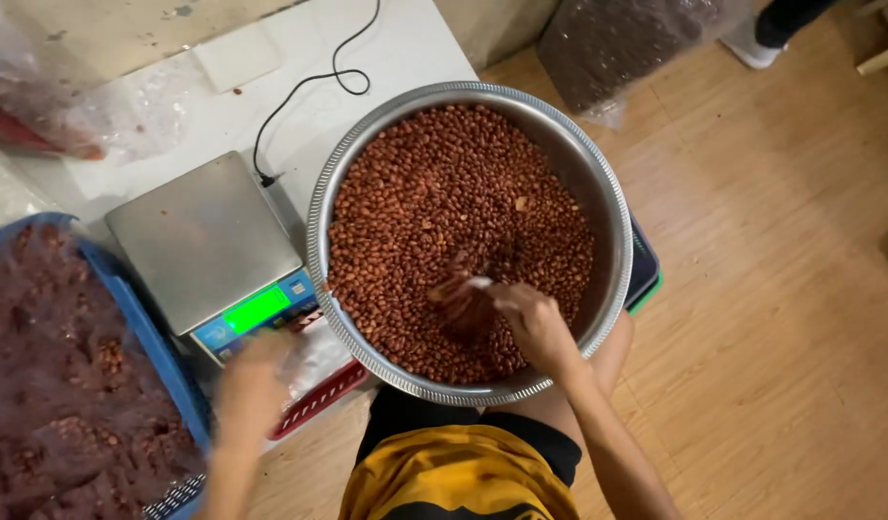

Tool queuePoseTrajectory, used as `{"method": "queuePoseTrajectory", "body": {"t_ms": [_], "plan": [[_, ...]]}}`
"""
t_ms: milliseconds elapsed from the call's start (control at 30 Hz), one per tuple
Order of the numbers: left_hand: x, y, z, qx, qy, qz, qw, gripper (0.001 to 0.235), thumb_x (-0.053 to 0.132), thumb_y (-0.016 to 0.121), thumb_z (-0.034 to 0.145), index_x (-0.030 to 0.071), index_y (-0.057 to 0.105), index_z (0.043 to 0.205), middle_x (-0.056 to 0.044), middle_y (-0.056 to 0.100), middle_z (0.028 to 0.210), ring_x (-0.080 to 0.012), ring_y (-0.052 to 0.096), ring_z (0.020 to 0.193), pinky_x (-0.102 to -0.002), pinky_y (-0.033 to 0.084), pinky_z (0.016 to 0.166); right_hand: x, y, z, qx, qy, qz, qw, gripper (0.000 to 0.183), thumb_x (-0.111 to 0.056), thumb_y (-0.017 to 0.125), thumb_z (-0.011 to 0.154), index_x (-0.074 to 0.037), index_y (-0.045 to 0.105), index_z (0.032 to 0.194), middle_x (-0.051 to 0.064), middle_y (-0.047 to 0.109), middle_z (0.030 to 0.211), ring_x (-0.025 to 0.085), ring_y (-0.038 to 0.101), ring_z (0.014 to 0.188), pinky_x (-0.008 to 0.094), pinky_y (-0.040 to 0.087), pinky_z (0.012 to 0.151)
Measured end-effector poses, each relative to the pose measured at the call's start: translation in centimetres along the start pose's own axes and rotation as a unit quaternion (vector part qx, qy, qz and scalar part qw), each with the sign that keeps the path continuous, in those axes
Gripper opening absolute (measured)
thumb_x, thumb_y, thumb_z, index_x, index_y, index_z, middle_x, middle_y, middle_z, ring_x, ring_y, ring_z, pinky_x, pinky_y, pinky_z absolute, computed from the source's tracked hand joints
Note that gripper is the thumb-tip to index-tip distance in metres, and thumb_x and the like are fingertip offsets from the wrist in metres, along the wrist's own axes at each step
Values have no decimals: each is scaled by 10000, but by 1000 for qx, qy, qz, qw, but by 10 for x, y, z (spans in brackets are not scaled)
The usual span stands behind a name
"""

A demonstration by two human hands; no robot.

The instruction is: The person scoops roasted peanuts from a large metal bowl into small plastic bags using a white plastic spoon. Each filled bag is placed on a digital scale to check the weight, then moved into a blue basket. The process is repeated continuously.

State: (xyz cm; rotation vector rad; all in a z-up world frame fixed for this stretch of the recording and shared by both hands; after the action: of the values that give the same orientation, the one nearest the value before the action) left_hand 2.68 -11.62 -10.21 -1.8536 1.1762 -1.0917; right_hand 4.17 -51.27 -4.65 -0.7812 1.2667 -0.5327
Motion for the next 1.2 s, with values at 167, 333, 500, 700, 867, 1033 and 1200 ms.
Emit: {"method": "queuePoseTrajectory", "body": {"t_ms": [167, 333, 500, 700, 867, 1033, 1200], "plan": [[28, 86, -10, 7, 111, 43, 993, 565, -229, 679, 792, -45, 551, 1310, -220, 615, 1204, -332, 714, 939, -392, 744, 651, 25, -55, 10, 23, -37, 3, 999, 638, 266, 399, 638, 19, 722, 1129, 204, 723, 1161, 341, 699, 1095, 447, 565, 981], [-3, 133, -11, 166, 183, 196, 949, 502, -7, 719, 753, 6, 649, 1250, -163, 695, 1194, -249, 691, 1054, -331, 664, 666, 93, -78, 48, 148, 60, -132, 978, 249, 63, 500, 965, 57, 683, 1133, 265, 681, 1069, 449, 644, 950, 522, 509, 848], [-16, 133, -7, 131, 164, 131, 969, 669, -156, 743, 680, -27, 607, 1322, -228, 679, 1257, -338, 733, 1056, -427, 684, 783, 47, -26, 36, 22, -14, -4, 1000, 261, 140, 495, 865, 4, 707, 934, 157, 726, 986, 310, 696, 891, 416, 541, 825], [-19, 140, -13, 99, 207, 174, 958, 388, -124, 595, 758, 10, 678, 1113, -200, 701, 1106, -319, 750, 660, -436, 637, 561, -6, -19, 27, -123, -35, 55, 990, 234, 32, 637, 926, -46, 762, 1109, 120, 775, 1134, 250, 756, 1036, 351, 651, 931], [-7, 103, -26, 134, 216, 62, 965, 262, 4, 608, 939, 28, 697, 1184, -144, 765, 1077, -299, 771, 739, -441, 667, 617, 96, -90, 80, 179, 38, -112, 977, 242, -34, 582, 1064, 5, 676, 1284, 238, 622, 1069, 444, 602, 966, 507, 477, 862], [-26, 86, -17, 104, 75, -129, 983, 257, 90, 697, 912, 109, 770, 1158, -62, 792, 1083, -168, 688, 577, -317, 616, 655, 84, -37, 88, 74, 39, 4, 996, 258, 133, 521, 919, 62, 757, 995, 238, 738, 1097, 370, 721, 961, 445, 579, 868], [-42, 78, -13, 120, 30, -280, 952, 155, 139, 806, 849, 90, 834, 993, -15, 810, 962, -88, 743, 839, -216, 566, 813, 4, -28, 42, -50, -7, 99, 994, 316, -2, 529, 1004, -59, 736, 1236, 139, 740, 1013, 257, 715, 839, 406, 554, 756]]}}
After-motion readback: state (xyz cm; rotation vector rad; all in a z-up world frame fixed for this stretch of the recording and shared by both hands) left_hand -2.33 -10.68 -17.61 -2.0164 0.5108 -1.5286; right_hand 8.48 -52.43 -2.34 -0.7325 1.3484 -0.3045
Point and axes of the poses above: each hand's wrist, its own z-axis towards the middle knuckle, its own y-axis out of the palm, x = y × z, the point moved 10 cm from there along z, towards the middle knuckle
